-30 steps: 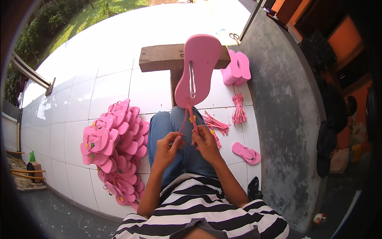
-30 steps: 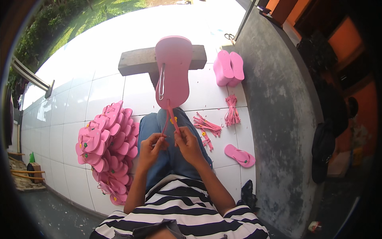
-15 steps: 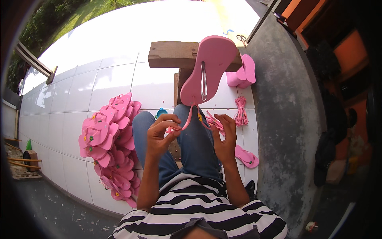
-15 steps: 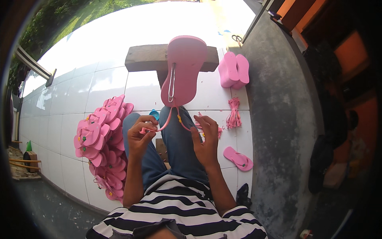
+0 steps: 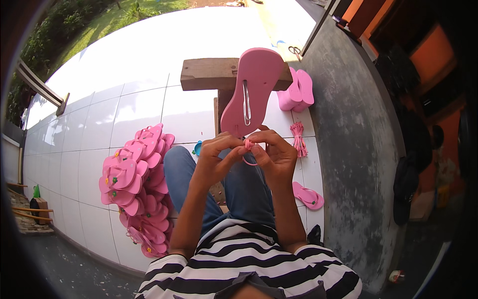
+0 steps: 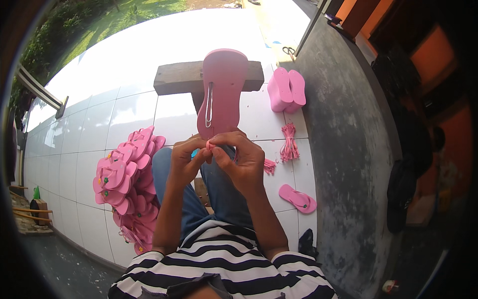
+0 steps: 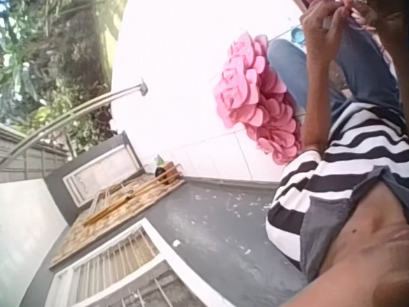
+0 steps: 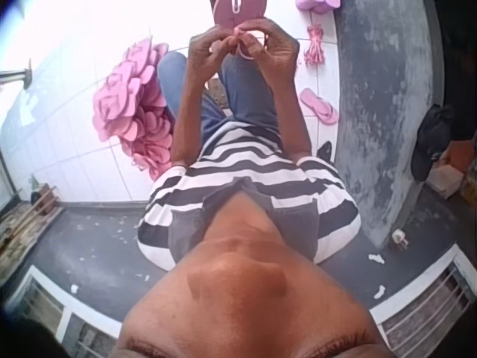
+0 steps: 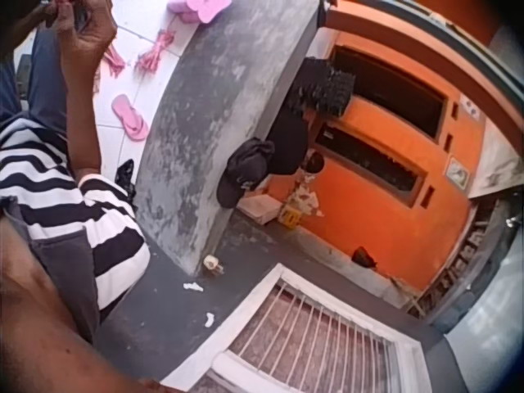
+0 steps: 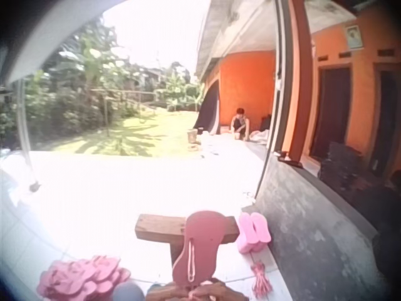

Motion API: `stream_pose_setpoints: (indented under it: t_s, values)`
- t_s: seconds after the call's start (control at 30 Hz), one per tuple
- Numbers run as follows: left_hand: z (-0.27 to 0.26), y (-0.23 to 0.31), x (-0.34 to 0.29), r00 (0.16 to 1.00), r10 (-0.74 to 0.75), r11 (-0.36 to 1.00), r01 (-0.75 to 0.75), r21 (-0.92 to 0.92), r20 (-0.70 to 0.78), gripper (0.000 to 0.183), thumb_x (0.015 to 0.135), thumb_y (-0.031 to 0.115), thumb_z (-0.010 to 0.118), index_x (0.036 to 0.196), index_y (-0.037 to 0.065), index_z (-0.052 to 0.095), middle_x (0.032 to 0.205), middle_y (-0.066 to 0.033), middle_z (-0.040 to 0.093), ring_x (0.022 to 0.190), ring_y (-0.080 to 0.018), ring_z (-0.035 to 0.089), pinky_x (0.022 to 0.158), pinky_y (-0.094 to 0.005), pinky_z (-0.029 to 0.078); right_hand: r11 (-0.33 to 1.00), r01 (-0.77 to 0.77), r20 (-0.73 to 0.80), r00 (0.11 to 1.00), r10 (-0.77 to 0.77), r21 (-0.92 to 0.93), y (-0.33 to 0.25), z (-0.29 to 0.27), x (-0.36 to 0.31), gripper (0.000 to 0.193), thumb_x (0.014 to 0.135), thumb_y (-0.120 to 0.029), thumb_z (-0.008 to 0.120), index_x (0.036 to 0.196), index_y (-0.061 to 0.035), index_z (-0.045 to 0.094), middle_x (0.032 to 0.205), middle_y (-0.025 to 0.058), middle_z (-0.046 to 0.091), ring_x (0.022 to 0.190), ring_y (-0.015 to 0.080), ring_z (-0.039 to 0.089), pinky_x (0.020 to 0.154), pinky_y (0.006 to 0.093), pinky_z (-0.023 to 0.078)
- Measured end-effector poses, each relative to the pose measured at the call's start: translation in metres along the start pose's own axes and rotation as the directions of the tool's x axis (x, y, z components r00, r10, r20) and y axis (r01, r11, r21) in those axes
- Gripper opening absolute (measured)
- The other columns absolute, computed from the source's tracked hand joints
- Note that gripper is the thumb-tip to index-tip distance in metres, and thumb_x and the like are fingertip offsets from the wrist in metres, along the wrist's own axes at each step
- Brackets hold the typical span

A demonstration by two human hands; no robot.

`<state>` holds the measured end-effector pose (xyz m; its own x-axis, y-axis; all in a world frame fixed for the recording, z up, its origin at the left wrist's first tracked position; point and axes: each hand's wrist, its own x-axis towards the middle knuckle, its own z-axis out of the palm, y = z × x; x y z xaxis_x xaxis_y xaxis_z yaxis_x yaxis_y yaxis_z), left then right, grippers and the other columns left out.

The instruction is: The person attaches pink straps to pink flip-flop soles. They pick up each sole, place it over a metal pulling tool mounted on a wooden block, and pull the plastic straps through the holes by hand.

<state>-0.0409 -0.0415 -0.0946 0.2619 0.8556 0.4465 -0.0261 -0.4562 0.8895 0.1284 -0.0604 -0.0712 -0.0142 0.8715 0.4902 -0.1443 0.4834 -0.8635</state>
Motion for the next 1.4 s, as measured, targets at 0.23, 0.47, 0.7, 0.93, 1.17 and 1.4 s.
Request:
stream_pose_setpoints:
  t_s: [0.23,0.47,0.7,0.93,1.17,1.4]
  values:
    - [-0.026,0.039,0.070,0.862,0.439,0.791,-0.238,0.564,-0.252,0.011,0.092,0.008,0.067,0.101,0.003,0.066,0.094,-0.0083,0.068,0.082,-0.0192,0.062,0.071,-0.0303,0.048,0.981,0.096,-0.205,0.977,-0.060,0.171,-0.006,0.019,0.024,0.016,0.089,0.006,0.064,0.105,0.0033,0.063,0.104,0.0141,0.065,0.094,0.0165,0.066,0.083,0.0289,0.054]
    - [-0.038,0.050,0.133,0.973,0.206,0.886,-0.141,0.442,-0.101,0.029,0.095,0.026,0.060,0.109,0.002,0.068,0.094,-0.0140,0.070,0.083,-0.0234,0.067,0.078,-0.0346,0.051,0.978,0.204,-0.158,0.965,-0.207,-0.036,0.005,0.022,0.025,0.018,0.083,0.009,0.067,0.099,0.0020,0.062,0.100,0.0137,0.063,0.086,0.0154,0.066,0.074,0.0268,0.055]
    - [-0.036,0.057,0.131,0.997,0.046,0.777,-0.001,0.629,-0.055,0.027,0.088,0.029,0.069,0.102,0.006,0.074,0.082,-0.0117,0.068,0.073,-0.0200,0.065,0.069,-0.0329,0.050,0.956,0.212,-0.195,0.966,-0.172,0.204,0.012,0.030,0.025,0.018,0.082,0.015,0.059,0.094,0.0017,0.055,0.096,0.0096,0.052,0.087,0.0157,0.064,0.082,0.0293,0.055]
    - [-0.035,0.052,0.131,0.985,0.171,0.798,-0.132,0.588,-0.010,0.025,0.083,0.026,0.075,0.099,0.008,0.075,0.073,-0.0069,0.064,0.064,-0.0154,0.059,0.061,-0.0322,0.047,0.914,0.124,-0.210,0.977,-0.044,0.385,0.020,0.032,0.023,0.016,0.085,0.014,0.057,0.094,0.0014,0.054,0.097,0.0087,0.051,0.087,0.0157,0.065,0.081,0.0293,0.055]
    - [-0.034,0.048,0.132,0.992,0.125,0.856,-0.092,0.509,-0.030,0.023,0.083,0.023,0.076,0.097,0.005,0.074,0.073,-0.0058,0.065,0.065,-0.0124,0.059,0.062,-0.0305,0.047,0.926,0.153,-0.213,0.974,-0.081,0.345,0.017,0.032,0.024,0.016,0.085,0.014,0.057,0.094,0.0003,0.054,0.097,0.0084,0.051,0.083,0.0146,0.064,0.078,0.0306,0.056]
    - [-0.030,0.050,0.132,0.993,0.109,0.851,-0.069,0.521,-0.047,0.021,0.083,0.021,0.077,0.100,0.008,0.075,0.074,-0.0067,0.067,0.064,-0.0140,0.062,0.061,-0.0304,0.048,0.966,0.232,-0.177,0.952,-0.249,-0.115,0.019,0.018,0.029,0.019,0.078,0.012,0.066,0.091,0.0001,0.059,0.094,0.0089,0.055,0.072,0.0123,0.061,0.063,0.0264,0.053]
